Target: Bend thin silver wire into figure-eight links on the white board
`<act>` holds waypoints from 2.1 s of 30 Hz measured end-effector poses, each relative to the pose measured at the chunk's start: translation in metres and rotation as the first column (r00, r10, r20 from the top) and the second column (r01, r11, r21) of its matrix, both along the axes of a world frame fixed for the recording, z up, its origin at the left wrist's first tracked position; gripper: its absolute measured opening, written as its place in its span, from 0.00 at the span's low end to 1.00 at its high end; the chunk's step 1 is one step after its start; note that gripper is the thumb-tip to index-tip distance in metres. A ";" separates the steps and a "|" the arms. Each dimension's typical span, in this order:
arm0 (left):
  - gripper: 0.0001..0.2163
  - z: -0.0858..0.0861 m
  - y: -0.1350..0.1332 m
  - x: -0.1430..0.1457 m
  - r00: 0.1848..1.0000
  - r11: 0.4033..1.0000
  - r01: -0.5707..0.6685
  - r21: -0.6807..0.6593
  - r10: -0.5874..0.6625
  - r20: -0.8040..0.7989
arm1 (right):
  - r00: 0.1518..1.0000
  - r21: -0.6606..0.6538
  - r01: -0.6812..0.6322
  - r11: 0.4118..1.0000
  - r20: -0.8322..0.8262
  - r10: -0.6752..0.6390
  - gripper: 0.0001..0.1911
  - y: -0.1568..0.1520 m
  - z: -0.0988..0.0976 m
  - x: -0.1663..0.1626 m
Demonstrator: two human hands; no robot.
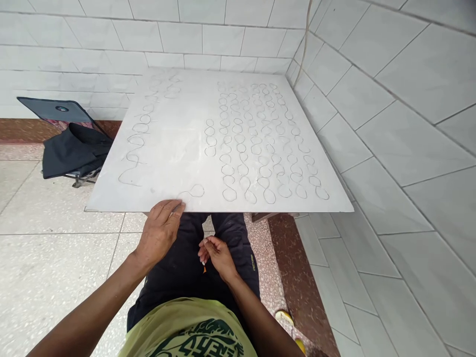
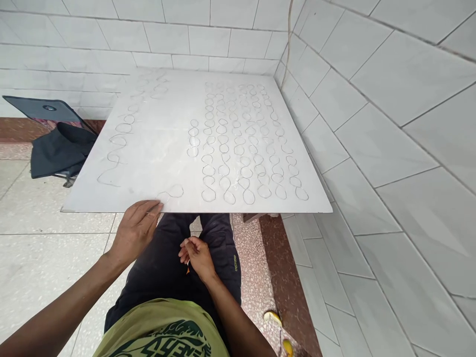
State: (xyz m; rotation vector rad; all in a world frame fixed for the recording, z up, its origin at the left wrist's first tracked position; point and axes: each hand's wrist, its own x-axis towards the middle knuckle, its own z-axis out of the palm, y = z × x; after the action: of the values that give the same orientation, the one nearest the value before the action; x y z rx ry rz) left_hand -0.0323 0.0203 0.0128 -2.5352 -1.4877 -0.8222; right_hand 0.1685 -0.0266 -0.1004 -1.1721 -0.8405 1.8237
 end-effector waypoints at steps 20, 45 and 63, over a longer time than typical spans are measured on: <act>0.21 0.002 -0.019 0.021 0.986 0.984 0.166 0.068 -0.163 -0.046 | 0.979 0.161 0.177 0.971 -0.128 -0.157 0.17 0.045 0.079 -0.025; 0.11 -0.002 -0.027 0.041 0.303 0.577 0.442 -0.687 0.625 0.720 | 0.989 0.216 -0.004 0.976 0.147 -0.029 0.19 0.031 0.072 0.007; 0.07 -0.024 -0.039 0.053 0.043 0.650 0.500 -0.572 0.640 0.767 | 0.963 -0.093 0.207 0.974 -0.155 -0.220 0.20 0.035 0.062 0.001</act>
State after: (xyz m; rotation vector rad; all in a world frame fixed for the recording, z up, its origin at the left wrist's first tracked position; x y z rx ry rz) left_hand 0.0204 -0.0183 -0.0113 -1.7315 -2.8112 -3.0894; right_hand 0.1690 0.0079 -0.0383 -1.0969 -0.5327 1.7577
